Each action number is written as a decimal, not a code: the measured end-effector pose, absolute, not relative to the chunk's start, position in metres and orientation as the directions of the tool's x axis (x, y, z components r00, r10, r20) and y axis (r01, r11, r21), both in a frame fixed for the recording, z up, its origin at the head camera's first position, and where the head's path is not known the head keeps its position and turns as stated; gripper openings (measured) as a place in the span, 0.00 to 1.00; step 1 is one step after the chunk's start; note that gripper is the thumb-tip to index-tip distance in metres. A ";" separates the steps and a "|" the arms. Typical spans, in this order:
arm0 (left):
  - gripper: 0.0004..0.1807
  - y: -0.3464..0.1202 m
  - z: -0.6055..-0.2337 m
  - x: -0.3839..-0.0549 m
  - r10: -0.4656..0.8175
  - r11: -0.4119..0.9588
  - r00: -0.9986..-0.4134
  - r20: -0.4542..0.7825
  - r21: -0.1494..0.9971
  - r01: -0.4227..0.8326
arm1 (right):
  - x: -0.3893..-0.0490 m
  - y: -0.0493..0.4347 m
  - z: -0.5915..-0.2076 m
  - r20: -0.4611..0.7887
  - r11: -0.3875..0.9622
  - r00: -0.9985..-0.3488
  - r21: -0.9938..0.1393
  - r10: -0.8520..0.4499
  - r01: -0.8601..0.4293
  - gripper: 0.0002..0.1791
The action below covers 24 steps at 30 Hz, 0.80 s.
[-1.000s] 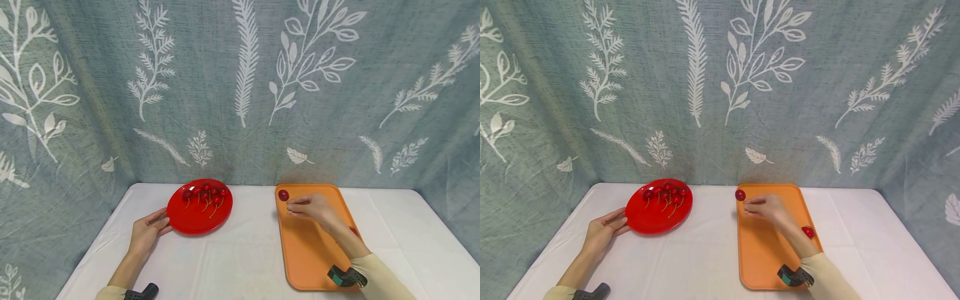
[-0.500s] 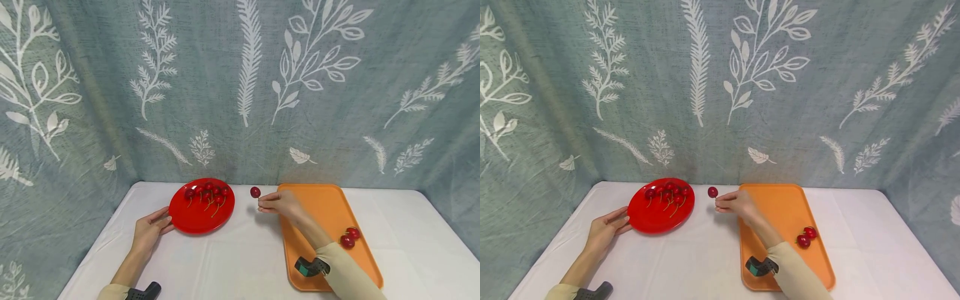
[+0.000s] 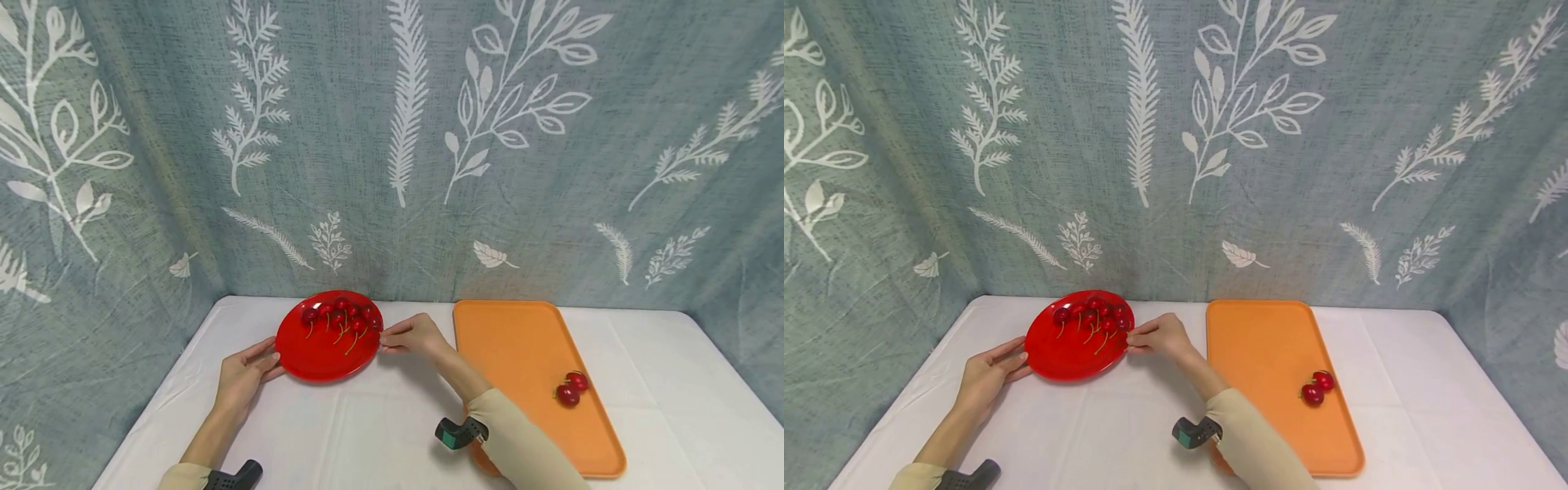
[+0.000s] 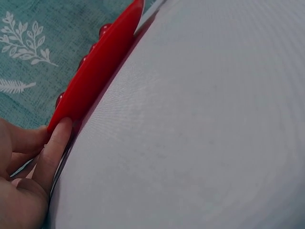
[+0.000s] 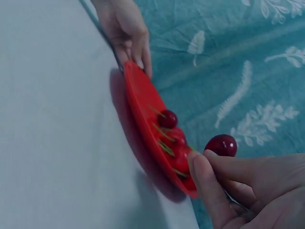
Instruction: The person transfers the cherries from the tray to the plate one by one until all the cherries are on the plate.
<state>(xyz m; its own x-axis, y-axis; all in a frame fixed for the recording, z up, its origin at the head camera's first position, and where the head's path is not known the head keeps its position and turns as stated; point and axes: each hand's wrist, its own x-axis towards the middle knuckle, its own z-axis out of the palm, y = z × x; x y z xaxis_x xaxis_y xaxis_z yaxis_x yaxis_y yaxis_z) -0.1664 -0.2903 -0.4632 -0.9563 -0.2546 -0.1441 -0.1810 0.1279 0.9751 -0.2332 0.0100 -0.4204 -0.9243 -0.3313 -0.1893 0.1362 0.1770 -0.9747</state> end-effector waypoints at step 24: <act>0.27 -0.293 -0.465 -0.166 -0.247 0.145 -0.961 -0.122 0.976 -0.161 | -0.235 -0.049 -0.428 -0.196 0.236 -0.946 -0.962 -0.257 0.135 0.04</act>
